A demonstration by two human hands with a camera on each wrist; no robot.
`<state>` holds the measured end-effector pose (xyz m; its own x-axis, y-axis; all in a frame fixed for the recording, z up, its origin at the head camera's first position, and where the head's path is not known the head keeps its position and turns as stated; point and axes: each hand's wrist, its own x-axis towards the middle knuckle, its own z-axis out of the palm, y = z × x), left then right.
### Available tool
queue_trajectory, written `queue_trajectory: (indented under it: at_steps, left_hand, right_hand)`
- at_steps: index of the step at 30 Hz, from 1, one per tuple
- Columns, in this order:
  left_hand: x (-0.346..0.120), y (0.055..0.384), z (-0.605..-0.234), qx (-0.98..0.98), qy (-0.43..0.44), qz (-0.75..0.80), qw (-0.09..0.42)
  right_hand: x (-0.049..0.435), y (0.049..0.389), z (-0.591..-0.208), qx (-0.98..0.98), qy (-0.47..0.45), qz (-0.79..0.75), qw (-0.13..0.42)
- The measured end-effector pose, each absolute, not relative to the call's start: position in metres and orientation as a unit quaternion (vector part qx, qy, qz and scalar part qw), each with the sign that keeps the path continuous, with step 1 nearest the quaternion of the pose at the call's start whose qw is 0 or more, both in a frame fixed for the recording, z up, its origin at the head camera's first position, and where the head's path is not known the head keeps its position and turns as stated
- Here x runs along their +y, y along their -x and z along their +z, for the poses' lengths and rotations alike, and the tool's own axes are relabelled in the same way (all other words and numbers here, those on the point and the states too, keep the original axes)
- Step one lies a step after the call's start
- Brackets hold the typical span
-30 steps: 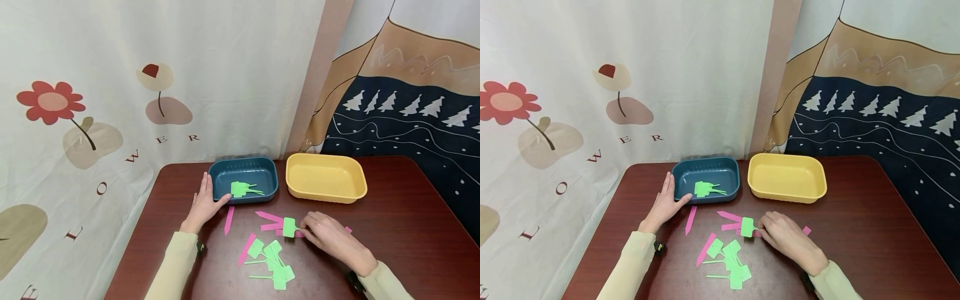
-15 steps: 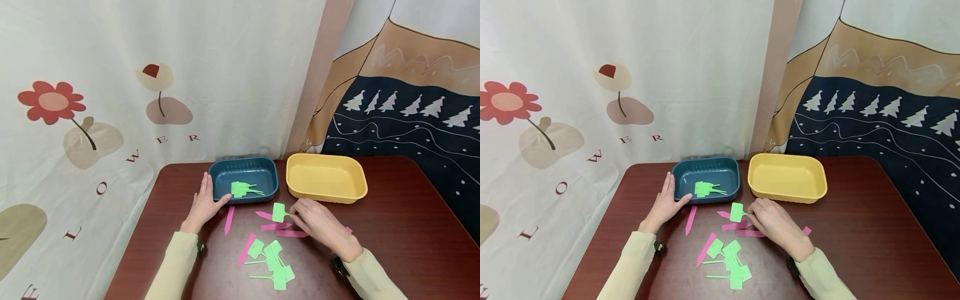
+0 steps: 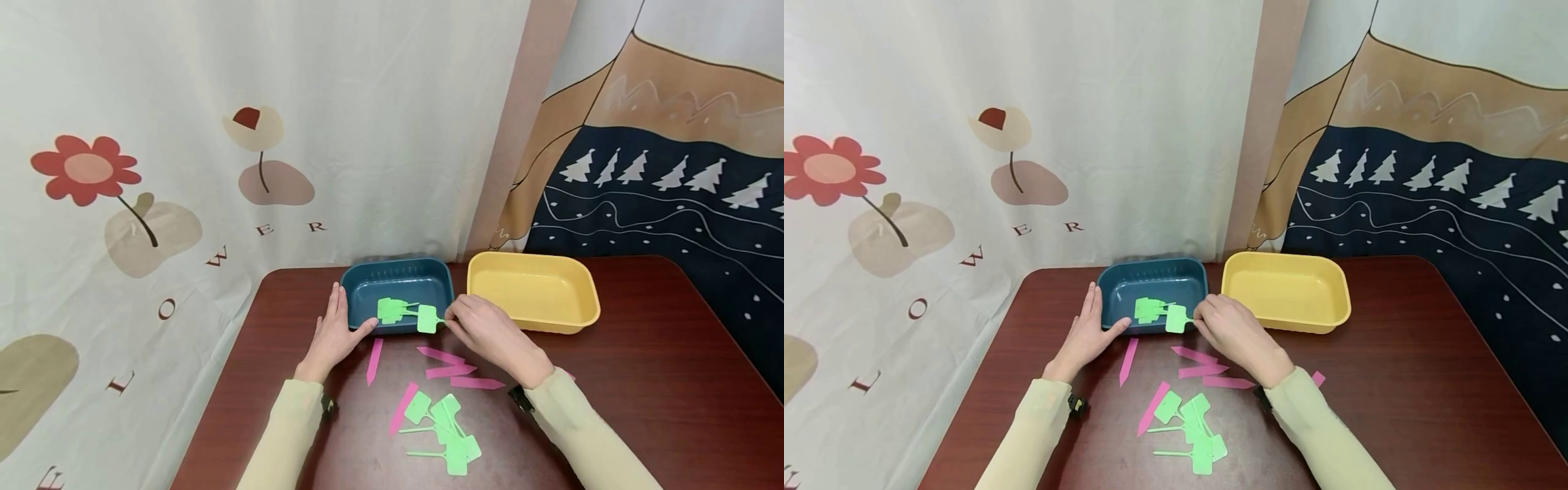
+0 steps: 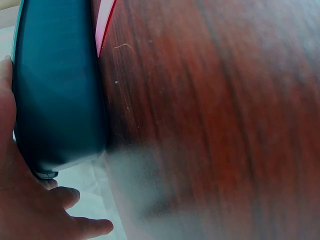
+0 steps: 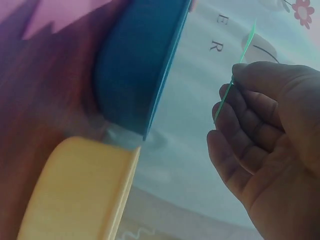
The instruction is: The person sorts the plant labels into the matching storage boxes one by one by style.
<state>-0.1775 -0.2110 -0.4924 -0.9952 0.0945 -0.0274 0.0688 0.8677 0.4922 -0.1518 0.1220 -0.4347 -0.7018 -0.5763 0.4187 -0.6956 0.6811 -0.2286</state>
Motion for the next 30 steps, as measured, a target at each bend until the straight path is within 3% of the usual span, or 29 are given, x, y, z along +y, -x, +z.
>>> queue_trajectory:
  at_steps: [15,30]
  left_hand:
    - [-0.210,0.177,-0.492,0.974,-0.045,0.223,0.014]
    - [-0.212,0.177,-0.492,0.974,-0.043,0.223,0.015]
  right_hand:
    - [0.069,0.202,-0.443,-0.904,-0.367,0.168,0.143]
    - [0.032,0.242,-0.462,-0.925,-0.347,0.151,0.033]
